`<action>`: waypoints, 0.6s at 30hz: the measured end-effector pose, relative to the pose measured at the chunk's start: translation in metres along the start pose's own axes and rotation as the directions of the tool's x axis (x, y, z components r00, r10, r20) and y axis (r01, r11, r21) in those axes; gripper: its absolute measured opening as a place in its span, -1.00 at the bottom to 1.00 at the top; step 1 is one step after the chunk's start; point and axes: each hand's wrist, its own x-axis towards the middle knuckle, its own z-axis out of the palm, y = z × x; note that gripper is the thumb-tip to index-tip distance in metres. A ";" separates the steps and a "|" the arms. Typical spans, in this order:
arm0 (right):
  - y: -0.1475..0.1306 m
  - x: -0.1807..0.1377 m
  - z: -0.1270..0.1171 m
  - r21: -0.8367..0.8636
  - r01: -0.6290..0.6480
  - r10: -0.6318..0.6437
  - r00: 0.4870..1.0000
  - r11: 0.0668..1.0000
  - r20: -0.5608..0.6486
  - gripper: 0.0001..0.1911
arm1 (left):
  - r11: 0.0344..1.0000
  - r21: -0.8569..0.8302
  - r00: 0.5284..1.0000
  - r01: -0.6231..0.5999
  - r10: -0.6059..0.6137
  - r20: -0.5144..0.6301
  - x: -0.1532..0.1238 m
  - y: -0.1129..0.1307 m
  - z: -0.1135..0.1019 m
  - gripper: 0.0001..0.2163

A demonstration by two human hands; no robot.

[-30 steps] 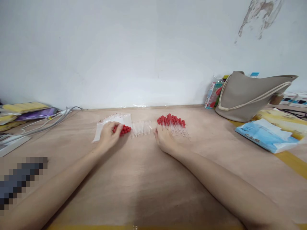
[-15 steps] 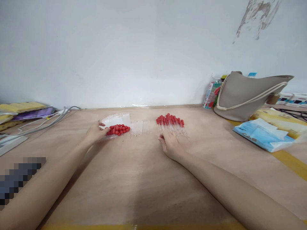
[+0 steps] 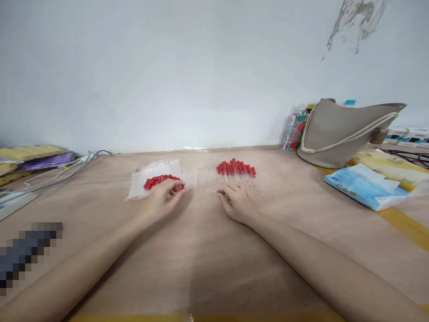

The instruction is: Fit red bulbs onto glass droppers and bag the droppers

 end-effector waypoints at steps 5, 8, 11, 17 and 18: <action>-0.005 0.000 0.004 -0.004 0.042 -0.042 0.999 0.999 0.030 -0.82 | 0.983 -0.094 0.982 -0.158 0.167 0.087 -0.015 0.011 0.031 -0.90; -0.008 0.001 0.005 -0.003 0.069 -0.069 0.996 0.998 0.064 -0.81 | 0.986 -0.130 0.982 -0.100 0.119 0.146 -0.016 0.011 0.035 -0.88; -0.010 0.002 0.006 0.001 0.112 -0.112 0.990 0.994 0.081 -0.80 | 0.988 -0.141 0.986 -0.061 0.081 0.144 -0.015 0.011 0.035 -0.84; -0.009 0.001 0.010 -0.016 0.178 -0.177 0.981 0.984 0.085 -0.79 | 0.991 -0.108 0.991 -0.072 0.084 0.106 -0.017 0.011 0.036 -0.82; -0.009 0.001 0.010 -0.019 0.190 -0.187 0.978 0.982 0.091 -0.79 | 0.991 -0.106 0.992 -0.085 0.094 0.082 -0.017 0.011 0.036 -0.83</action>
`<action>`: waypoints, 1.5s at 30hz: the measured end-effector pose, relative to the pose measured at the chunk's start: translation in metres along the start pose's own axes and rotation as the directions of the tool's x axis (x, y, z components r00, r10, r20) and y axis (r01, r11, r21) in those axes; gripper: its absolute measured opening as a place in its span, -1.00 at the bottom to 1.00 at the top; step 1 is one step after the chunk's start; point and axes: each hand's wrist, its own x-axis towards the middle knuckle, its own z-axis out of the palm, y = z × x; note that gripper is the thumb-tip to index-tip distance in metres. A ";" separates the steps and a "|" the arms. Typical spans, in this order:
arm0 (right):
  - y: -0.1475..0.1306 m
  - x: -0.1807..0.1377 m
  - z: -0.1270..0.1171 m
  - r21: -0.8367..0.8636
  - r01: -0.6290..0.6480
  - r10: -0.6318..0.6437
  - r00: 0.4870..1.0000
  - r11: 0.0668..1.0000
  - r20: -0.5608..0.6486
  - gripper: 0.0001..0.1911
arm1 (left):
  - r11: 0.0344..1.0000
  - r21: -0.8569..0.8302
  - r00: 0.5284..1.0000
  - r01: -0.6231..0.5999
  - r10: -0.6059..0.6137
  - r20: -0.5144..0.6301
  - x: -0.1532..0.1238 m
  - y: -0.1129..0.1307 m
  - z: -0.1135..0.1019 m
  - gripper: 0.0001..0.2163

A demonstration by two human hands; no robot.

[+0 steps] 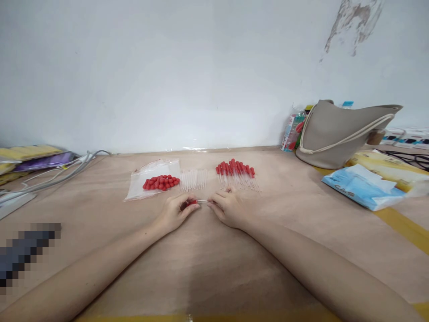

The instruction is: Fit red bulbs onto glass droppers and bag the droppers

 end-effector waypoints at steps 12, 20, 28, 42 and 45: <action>0.002 -0.001 -0.004 0.130 0.015 -0.019 0.999 0.991 0.030 -0.81 | 0.986 -0.135 0.995 -0.094 0.090 -0.036 0.001 0.000 -0.005 -0.87; 0.008 0.001 -0.003 0.138 -0.008 -0.002 0.997 0.990 0.071 -0.82 | 0.978 -0.161 0.987 -0.134 0.147 0.069 -0.002 0.001 -0.006 -0.85; -0.003 0.004 -0.006 -0.066 0.031 -0.030 0.999 0.997 0.018 -0.79 | 0.993 -0.081 0.993 -0.082 0.089 0.081 -0.002 0.001 -0.005 -0.82; -0.016 0.015 0.004 -0.097 0.049 -0.039 0.994 0.994 0.104 -0.72 | 0.994 -0.042 0.989 -0.102 0.105 0.102 -0.003 -0.003 -0.003 -0.78; -0.017 0.018 0.006 -0.055 0.023 -0.014 0.988 0.998 0.153 -0.73 | 0.992 -0.045 0.988 -0.114 0.118 0.097 -0.003 -0.004 -0.004 -0.79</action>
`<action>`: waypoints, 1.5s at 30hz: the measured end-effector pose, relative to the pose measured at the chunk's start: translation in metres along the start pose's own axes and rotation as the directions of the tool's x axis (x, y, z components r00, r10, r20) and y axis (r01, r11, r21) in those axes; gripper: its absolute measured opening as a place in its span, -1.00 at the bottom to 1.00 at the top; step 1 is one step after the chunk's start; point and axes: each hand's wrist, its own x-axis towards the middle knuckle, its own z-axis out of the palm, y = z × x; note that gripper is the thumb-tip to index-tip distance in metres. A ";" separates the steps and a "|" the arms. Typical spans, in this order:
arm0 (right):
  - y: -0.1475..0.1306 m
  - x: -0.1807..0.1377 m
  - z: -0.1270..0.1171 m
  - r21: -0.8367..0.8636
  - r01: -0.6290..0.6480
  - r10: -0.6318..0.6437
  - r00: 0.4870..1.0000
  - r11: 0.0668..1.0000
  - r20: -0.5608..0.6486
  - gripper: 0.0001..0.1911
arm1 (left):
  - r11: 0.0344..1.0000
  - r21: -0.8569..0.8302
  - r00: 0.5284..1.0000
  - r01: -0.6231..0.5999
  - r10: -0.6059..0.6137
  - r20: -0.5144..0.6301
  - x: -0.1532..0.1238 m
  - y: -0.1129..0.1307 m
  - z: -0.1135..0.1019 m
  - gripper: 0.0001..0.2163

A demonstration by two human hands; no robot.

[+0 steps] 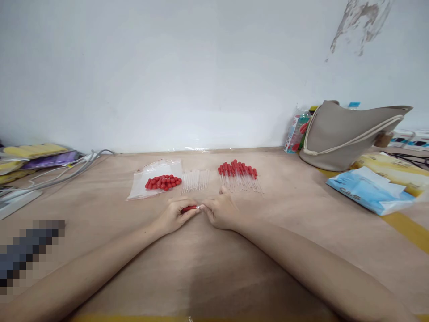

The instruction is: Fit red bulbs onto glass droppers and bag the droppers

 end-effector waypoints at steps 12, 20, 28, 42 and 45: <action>-0.013 0.015 -0.012 0.013 -0.138 0.130 0.961 0.990 0.246 -0.68 | 0.999 0.054 1.000 -0.008 0.008 0.015 0.002 -0.004 -0.003 -0.81; 0.034 0.029 -0.049 0.172 -0.634 0.557 0.755 0.754 0.346 -0.67 | 0.992 0.077 0.988 0.101 -0.091 -0.127 -0.002 -0.007 0.000 -0.56; 0.083 0.045 -0.029 -0.222 -0.816 0.826 0.560 0.534 -0.069 -0.72 | 0.995 0.086 0.995 0.057 -0.050 -0.082 -0.001 -0.007 0.000 -0.75; 0.046 0.061 -0.004 -0.202 -0.675 0.692 0.722 0.709 0.015 -0.66 | 0.996 0.079 0.999 0.028 -0.025 -0.036 0.000 -0.007 0.001 -0.86; 0.039 0.077 0.007 -0.177 -0.720 0.737 0.673 0.672 0.062 -0.67 | 0.996 0.084 0.999 0.032 -0.029 -0.032 0.000 -0.007 0.001 -0.86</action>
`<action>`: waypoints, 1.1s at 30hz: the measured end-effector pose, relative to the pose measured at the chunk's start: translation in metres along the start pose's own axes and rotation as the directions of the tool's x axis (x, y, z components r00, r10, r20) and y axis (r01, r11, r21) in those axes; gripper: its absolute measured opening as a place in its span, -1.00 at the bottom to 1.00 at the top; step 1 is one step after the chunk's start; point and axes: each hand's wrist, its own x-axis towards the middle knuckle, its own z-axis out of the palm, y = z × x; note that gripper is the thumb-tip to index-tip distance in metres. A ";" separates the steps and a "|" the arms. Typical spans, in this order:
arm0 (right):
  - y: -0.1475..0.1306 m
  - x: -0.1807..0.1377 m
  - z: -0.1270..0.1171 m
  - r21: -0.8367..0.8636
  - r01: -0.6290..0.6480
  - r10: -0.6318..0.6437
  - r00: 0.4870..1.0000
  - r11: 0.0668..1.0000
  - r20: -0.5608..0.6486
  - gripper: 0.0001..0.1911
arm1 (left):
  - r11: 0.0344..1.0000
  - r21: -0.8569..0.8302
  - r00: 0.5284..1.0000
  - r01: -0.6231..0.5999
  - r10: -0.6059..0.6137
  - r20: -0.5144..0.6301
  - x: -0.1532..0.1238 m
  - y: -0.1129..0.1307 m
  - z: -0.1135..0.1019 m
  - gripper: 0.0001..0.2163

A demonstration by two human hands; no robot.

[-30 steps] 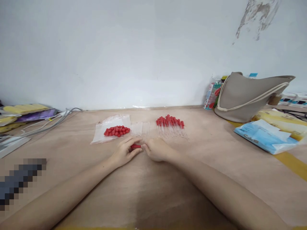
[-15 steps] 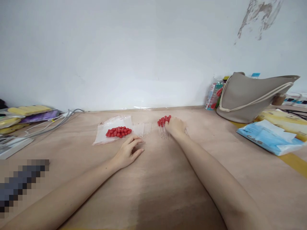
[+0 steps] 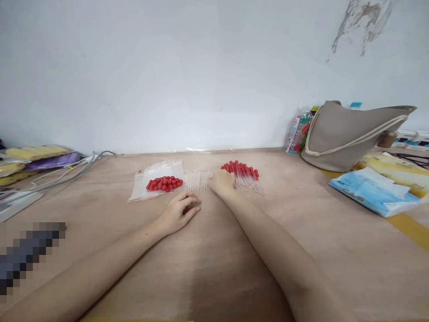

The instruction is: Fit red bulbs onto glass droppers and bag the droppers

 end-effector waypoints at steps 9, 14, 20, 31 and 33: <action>-0.017 0.021 0.011 0.046 -0.134 0.128 0.985 0.990 0.117 -0.69 | 1.000 -0.021 1.000 -0.002 0.003 0.018 0.000 -0.002 0.000 -0.87; -0.019 0.019 0.006 0.059 -0.121 0.114 0.987 0.991 0.116 -0.73 | 1.000 0.015 0.994 0.008 -0.006 -0.109 0.000 0.002 0.000 -0.84; -0.010 -0.002 -0.004 0.063 -0.040 0.041 0.999 0.997 -0.022 -0.66 | 0.946 0.062 0.839 0.317 -0.250 -0.484 0.012 -0.024 -0.035 -0.86; 0.069 -0.078 0.011 0.084 0.543 -0.463 0.778 0.835 -0.425 -0.78 | 0.436 0.341 0.544 0.833 -0.761 -0.354 0.003 -0.106 -0.092 -0.67; 0.074 -0.081 0.009 0.090 0.562 -0.471 0.762 0.822 -0.444 -0.74 | 0.416 0.362 0.531 0.834 -0.782 -0.326 0.004 -0.103 -0.092 -0.68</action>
